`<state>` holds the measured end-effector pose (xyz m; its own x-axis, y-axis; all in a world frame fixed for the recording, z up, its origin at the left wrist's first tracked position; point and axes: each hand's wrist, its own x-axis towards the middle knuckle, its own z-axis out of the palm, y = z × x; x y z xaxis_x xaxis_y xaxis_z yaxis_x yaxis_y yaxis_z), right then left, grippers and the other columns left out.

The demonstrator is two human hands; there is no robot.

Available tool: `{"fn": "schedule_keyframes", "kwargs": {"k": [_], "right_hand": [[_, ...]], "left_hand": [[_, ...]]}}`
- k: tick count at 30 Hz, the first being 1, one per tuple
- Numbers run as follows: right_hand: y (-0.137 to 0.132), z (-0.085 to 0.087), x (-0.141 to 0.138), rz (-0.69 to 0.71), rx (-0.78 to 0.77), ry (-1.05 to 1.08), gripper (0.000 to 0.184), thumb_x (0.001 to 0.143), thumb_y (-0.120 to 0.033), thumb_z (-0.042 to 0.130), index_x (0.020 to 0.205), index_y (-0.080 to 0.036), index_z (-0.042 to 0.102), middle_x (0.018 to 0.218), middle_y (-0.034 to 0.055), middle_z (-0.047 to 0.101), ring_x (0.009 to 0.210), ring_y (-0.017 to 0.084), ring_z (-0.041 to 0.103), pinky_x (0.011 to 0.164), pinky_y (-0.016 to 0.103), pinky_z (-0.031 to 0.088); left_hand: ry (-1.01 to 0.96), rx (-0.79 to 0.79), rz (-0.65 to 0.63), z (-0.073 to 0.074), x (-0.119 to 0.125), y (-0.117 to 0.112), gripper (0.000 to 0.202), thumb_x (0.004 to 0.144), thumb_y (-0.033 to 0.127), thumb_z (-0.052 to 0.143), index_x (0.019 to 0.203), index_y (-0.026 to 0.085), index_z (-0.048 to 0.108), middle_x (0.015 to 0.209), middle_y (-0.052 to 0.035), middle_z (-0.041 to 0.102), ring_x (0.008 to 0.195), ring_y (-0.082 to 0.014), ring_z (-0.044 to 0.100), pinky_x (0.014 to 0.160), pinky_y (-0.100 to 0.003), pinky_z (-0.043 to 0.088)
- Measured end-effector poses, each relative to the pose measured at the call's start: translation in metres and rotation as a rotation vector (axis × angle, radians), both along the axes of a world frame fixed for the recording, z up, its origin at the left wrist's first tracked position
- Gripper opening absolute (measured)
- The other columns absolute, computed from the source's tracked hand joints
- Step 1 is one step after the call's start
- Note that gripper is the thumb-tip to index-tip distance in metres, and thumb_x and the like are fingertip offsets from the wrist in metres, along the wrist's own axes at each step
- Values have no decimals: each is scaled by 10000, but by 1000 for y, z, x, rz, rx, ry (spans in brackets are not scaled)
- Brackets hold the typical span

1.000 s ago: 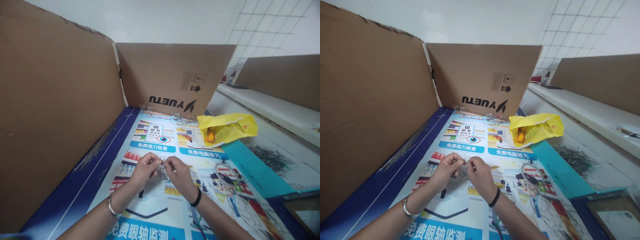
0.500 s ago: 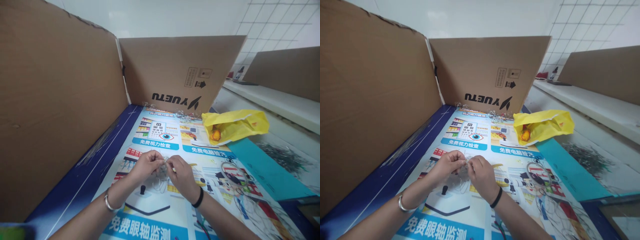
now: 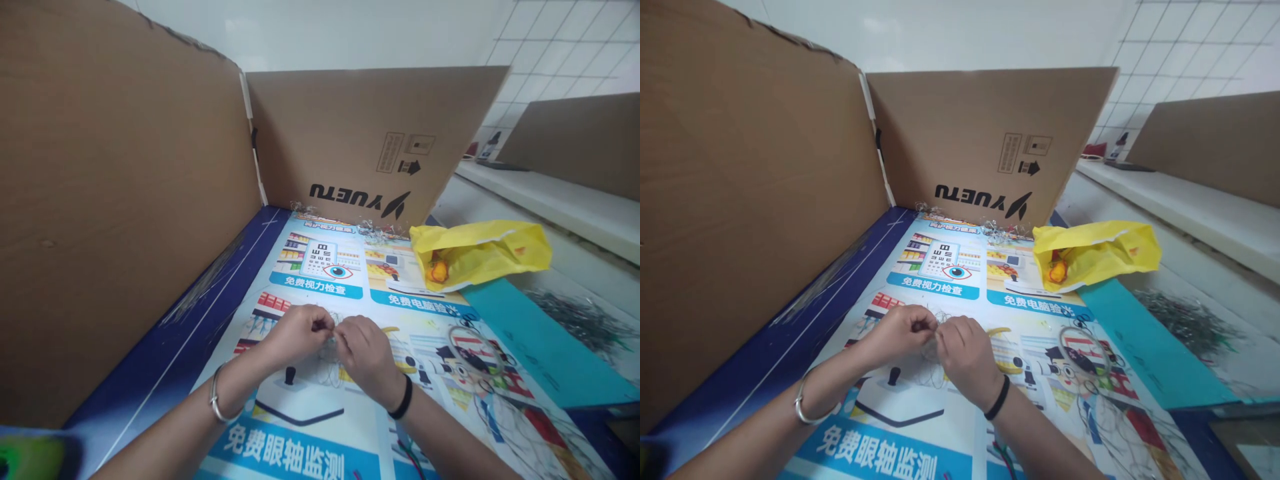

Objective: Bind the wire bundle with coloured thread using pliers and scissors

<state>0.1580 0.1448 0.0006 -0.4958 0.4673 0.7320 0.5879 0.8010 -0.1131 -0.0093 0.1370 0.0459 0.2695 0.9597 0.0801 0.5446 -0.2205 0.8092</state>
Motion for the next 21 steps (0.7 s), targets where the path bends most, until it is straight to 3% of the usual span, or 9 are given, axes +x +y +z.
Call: {"fn": "schedule_keyframes", "kwargs": {"k": [3, 6, 13, 21], "right_hand": [[-1, -1, 3, 15, 74, -107, 99, 845, -86, 493, 806, -163, 542, 746, 65, 600, 707, 191, 526, 643, 344, 434], [-1, 0, 4, 42, 90, -102, 95, 847, -83, 501, 828, -163, 549, 763, 65, 616, 724, 193, 545, 648, 347, 446], [1, 1, 0, 83, -114, 135, 160, 900, -140, 453, 1017, -168, 559, 870, 85, 641, 818, 191, 582, 719, 352, 517], [-1, 0, -1, 80, -50, 111, 145, 880, -120, 469, 929, -154, 600, 828, 85, 643, 804, 190, 587, 723, 341, 510]], "left_hand": [[72, 75, -24, 1, 1, -2, 168, 655, 58, 519, 686, 157, 650, 644, 12, 605, 595, -111, 512, 553, -206, 369], [-6, 67, -62, -1, 0, -1, 152, 673, 47, 516, 678, 155, 623, 633, 21, 577, 591, -102, 496, 555, -204, 363], [-455, -313, -163, -14, -15, 10, 81, 727, 174, 610, 697, 147, 541, 557, 47, 531, 515, -82, 502, 502, -191, 378], [-527, -419, -185, -13, -14, 10, 179, 683, 231, 700, 688, 129, 554, 545, 23, 585, 521, -94, 551, 522, -208, 407]]}}
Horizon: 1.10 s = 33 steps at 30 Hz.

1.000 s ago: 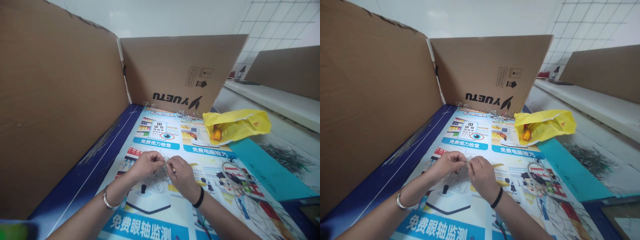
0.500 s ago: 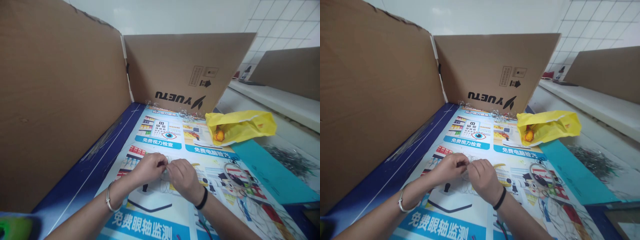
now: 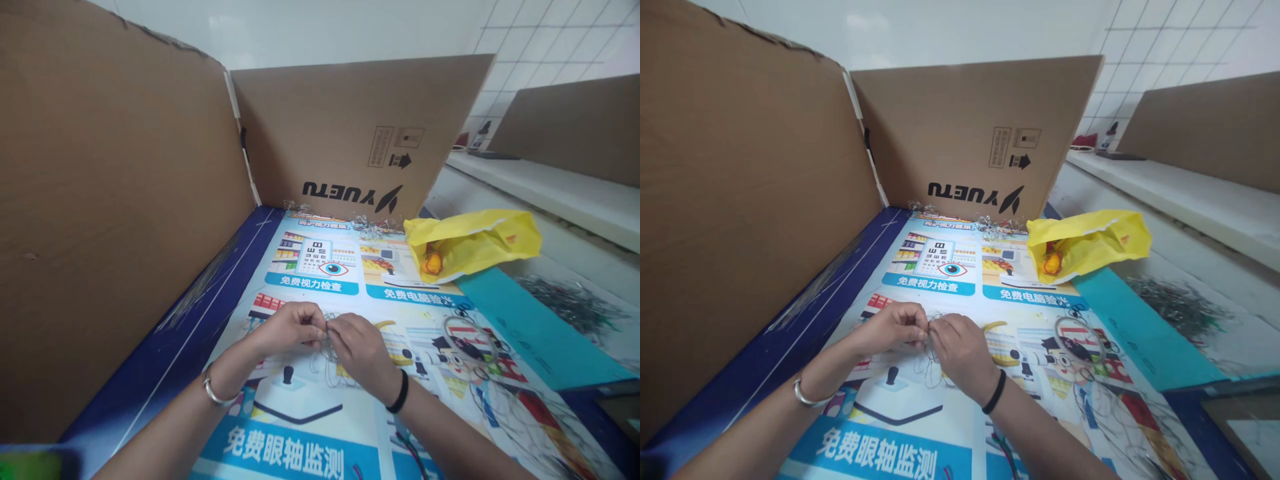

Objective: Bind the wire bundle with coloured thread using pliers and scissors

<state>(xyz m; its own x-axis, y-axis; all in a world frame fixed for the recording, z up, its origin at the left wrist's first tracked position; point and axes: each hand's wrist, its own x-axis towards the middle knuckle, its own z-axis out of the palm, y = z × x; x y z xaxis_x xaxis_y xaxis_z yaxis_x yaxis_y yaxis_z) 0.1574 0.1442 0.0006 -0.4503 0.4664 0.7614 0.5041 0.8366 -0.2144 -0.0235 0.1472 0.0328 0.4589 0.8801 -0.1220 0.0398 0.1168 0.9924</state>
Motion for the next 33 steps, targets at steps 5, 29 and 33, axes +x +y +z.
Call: {"fn": "schedule_keyframes", "kwargs": {"k": [5, 29, 33], "right_hand": [[-2, 0, -3, -27, -113, -5, 144, 875, -144, 452, 801, -171, 572, 721, 55, 593, 698, 171, 547, 632, 309, 468], [-3, 4, 3, 114, -71, -47, 120, 846, -135, 510, 889, -190, 607, 838, 63, 652, 781, 178, 588, 690, 337, 480], [-2, 4, 1, 149, -211, 56, 109, 837, -127, 508, 859, -194, 592, 820, 57, 636, 796, 174, 591, 701, 324, 498]], "left_hand": [[8, -22, 2, 2, 1, -1, 189, 710, 255, 685, 693, 135, 539, 543, 21, 594, 520, -94, 550, 518, -205, 398], [-24, -135, 64, -2, -2, 2, 218, 663, 253, 718, 712, 128, 547, 543, 9, 634, 494, -85, 570, 533, -214, 448], [-37, -130, 37, -4, -5, 3, 224, 660, 245, 728, 727, 120, 555, 581, -11, 649, 520, -95, 583, 560, -232, 466]]}}
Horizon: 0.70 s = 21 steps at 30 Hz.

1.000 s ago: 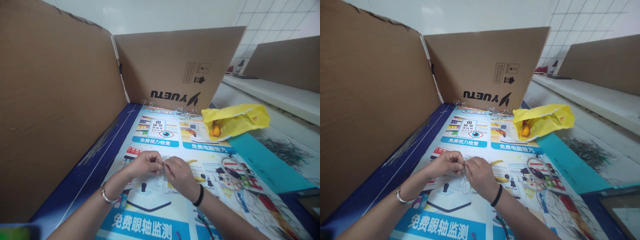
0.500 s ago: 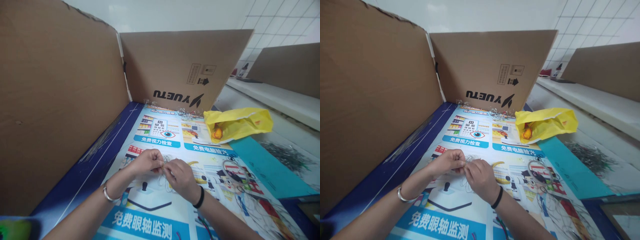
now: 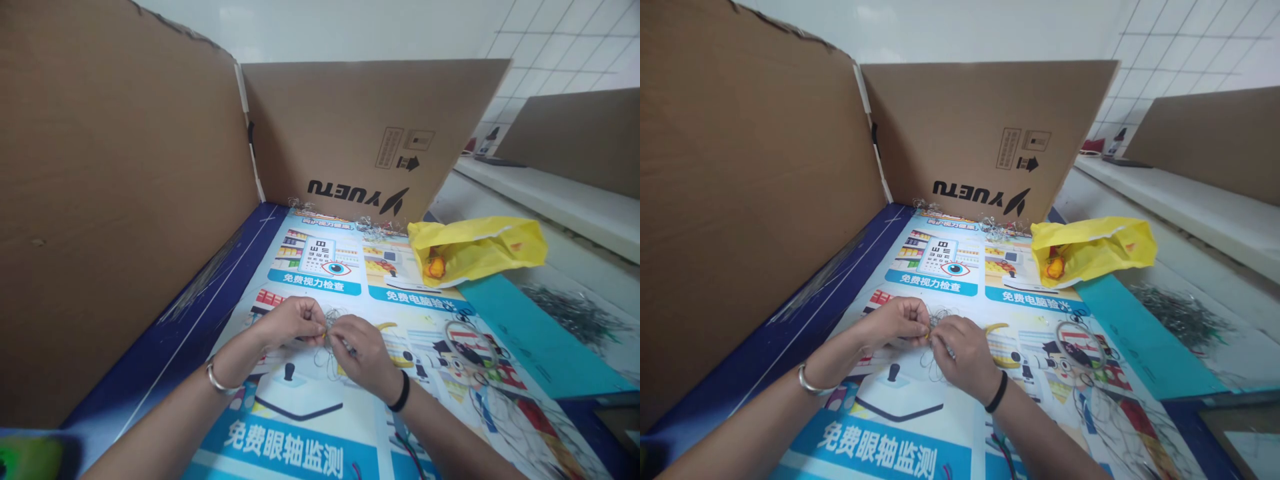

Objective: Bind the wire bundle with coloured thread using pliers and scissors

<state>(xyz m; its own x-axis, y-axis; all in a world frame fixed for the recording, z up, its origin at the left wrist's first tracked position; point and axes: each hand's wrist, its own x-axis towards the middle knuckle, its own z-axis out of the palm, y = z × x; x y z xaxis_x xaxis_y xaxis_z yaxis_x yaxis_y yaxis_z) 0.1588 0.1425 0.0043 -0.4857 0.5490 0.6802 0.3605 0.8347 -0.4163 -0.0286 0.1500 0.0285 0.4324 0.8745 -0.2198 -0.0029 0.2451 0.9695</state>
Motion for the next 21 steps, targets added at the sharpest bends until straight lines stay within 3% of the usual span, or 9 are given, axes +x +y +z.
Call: {"fn": "schedule_keyframes", "kwargs": {"k": [9, 17, 21], "right_hand": [[1, -2, -2, -84, -2, -29, 132, 848, -118, 488, 877, -178, 602, 781, 60, 632, 747, 167, 601, 660, 295, 501], [4, -6, 0, -118, 12, -36, 146, 853, -126, 496, 886, -172, 631, 780, 65, 663, 709, 160, 623, 646, 278, 516], [6, -5, 1, -142, -10, -59, 158, 849, -130, 493, 875, -182, 641, 775, 58, 670, 713, 158, 631, 653, 265, 519]], "left_hand": [[159, 255, -4, 0, 0, 2, 60, 667, 97, 615, 711, 127, 588, 654, 20, 582, 592, -74, 513, 569, -193, 398], [298, 429, -5, -1, 2, 0, 100, 702, 83, 542, 729, 139, 620, 637, 25, 576, 581, -85, 499, 555, -192, 390], [416, 614, -8, -1, 2, -2, 130, 741, 91, 515, 737, 156, 627, 678, 13, 615, 627, -100, 537, 603, -199, 421]]}}
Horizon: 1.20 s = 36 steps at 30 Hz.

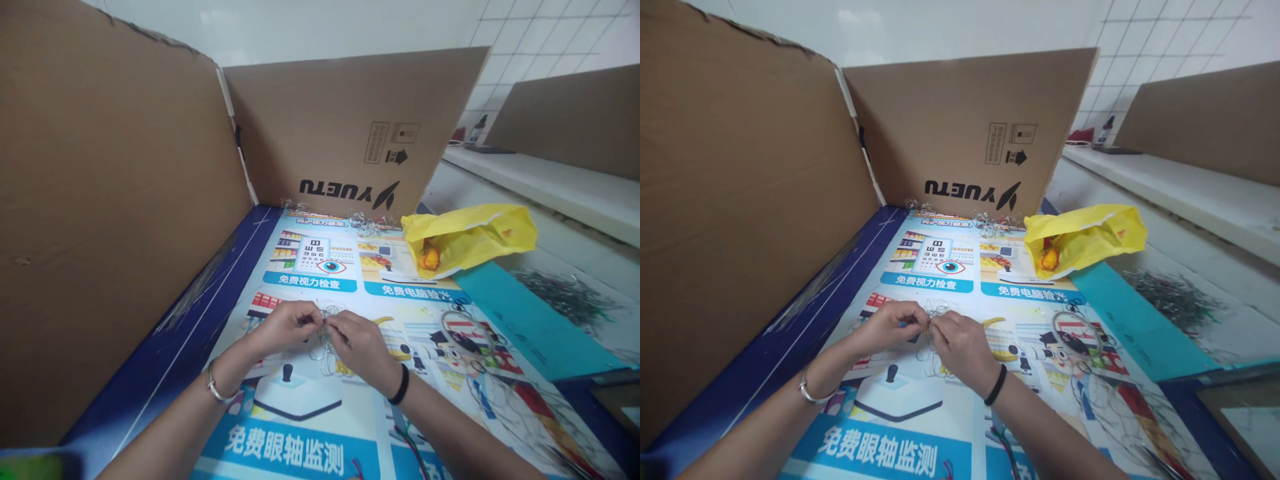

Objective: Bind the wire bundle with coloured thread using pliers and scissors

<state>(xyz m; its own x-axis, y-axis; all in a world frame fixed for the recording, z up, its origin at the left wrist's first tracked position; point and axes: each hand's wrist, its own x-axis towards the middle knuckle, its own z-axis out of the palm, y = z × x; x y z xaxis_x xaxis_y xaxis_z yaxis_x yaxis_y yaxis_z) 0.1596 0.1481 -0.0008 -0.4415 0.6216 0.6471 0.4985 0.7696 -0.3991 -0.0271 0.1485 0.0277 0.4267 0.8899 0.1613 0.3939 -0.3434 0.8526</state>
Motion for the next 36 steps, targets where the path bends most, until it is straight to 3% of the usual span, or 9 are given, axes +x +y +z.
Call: {"fn": "schedule_keyframes", "kwargs": {"k": [5, 11, 17, 26, 36], "right_hand": [[1, 2, 0, -35, -111, -48, 146, 823, -118, 516, 840, -195, 639, 774, 37, 654, 727, 152, 621, 670, 252, 504], [3, 10, 0, -52, -231, -74, 183, 769, -54, 523, 742, -199, 630, 694, -1, 614, 677, 140, 596, 615, 231, 473], [7, 13, 0, 33, -316, 34, 234, 742, -15, 535, 610, -193, 608, 603, -28, 565, 611, 119, 563, 558, 207, 434], [8, 11, 1, 30, -448, 160, 191, 683, -20, 562, 655, -191, 642, 611, -37, 586, 588, 105, 556, 554, 200, 420], [3, 11, -1, -7, -492, 219, 159, 666, -54, 517, 659, -188, 602, 599, -40, 566, 539, 97, 505, 503, 192, 387]], "left_hand": [[150, 234, -42, 2, 2, -1, 184, 785, 78, 470, 780, 176, 625, 785, -22, 662, 734, -132, 590, 692, -231, 451], [244, 419, -96, 1, 6, -3, 267, 781, 19, 408, 777, 178, 623, 795, -55, 682, 758, -153, 617, 695, -243, 468], [208, 468, -101, -2, 5, -4, 256, 834, 77, 416, 762, 192, 633, 835, -69, 704, 826, -168, 646, 721, -259, 489], [186, 576, -80, -3, 8, -4, 221, 855, 109, 456, 773, 189, 644, 831, -75, 723, 824, -168, 671, 725, -253, 509], [121, 510, -1, -2, 6, -8, 150, 854, 138, 507, 885, 188, 644, 836, -67, 710, 780, -164, 649, 710, -265, 480]]}}
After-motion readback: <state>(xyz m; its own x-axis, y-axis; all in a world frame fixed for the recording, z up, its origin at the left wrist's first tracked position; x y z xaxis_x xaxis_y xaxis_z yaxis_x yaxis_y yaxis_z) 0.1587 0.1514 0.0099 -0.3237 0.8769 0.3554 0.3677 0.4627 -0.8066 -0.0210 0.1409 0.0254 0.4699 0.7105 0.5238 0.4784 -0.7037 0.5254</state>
